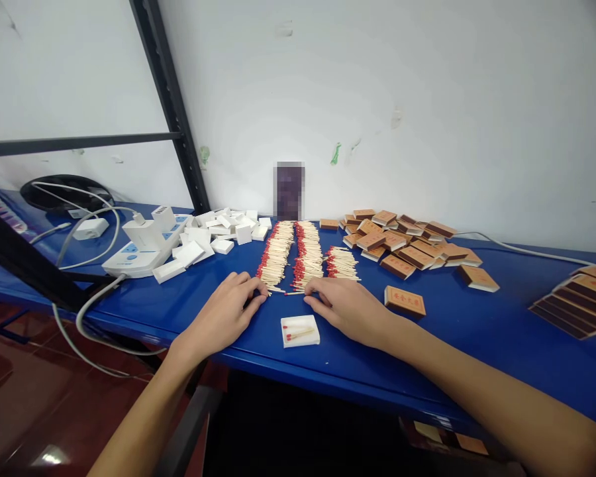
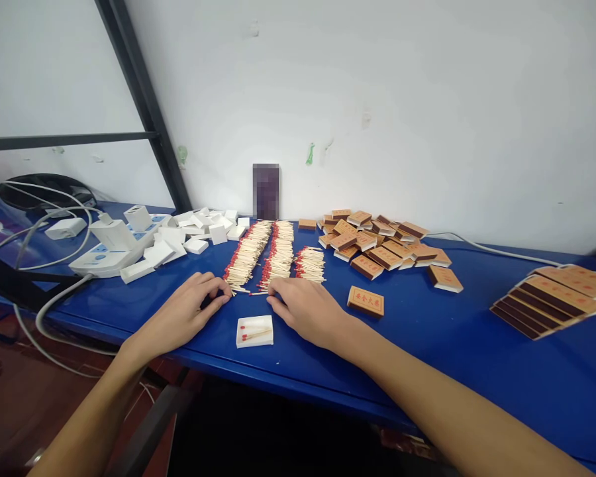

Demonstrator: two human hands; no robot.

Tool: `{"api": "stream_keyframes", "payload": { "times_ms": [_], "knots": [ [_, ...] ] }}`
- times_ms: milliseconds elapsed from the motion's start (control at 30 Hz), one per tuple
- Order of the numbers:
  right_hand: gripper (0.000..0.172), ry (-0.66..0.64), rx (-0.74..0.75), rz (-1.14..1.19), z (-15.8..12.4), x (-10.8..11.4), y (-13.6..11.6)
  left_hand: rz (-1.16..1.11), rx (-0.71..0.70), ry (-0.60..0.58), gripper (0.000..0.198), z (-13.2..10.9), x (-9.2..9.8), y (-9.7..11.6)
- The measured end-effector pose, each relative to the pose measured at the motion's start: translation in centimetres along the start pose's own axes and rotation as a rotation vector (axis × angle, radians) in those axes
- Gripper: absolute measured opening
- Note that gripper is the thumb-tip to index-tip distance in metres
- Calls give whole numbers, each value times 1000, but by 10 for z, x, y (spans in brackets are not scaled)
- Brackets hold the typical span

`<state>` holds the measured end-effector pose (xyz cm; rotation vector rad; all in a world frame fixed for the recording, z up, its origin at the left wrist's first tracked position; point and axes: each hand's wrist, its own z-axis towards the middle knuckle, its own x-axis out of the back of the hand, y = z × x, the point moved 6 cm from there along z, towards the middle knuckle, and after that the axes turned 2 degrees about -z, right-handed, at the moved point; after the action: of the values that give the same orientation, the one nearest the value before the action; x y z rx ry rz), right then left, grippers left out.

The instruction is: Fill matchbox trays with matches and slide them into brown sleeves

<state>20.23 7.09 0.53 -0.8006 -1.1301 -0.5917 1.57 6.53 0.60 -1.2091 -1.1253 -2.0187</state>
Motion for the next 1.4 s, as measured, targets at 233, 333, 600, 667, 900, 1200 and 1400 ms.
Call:
{"api": "stream_keyframes", "payload": {
  "times_ms": [233,333,600,667,900,1200,1400],
  "knots": [
    [19,-6,-27,-49,5,-5,3,-37,-30,-1,28,0,0,1],
    [20,-11,18,-52,4,-5,1,-57,-12,31,27,-1,3,0],
    [21,-23,18,-59,3,-2,-3,38,-19,116,29,-3,6,-1],
    [21,-28,10,-73,4,-2,-3,59,-30,116,28,-2,5,1],
    [17,11,-2,35,-3,2,0,30,-15,105,22,-1,5,2],
    [11,70,176,217,-22,13,-23,40,-41,150,23,-3,8,6],
    [13,187,158,293,-22,19,-17,37,-109,171,18,-10,9,29]
  ]
}}
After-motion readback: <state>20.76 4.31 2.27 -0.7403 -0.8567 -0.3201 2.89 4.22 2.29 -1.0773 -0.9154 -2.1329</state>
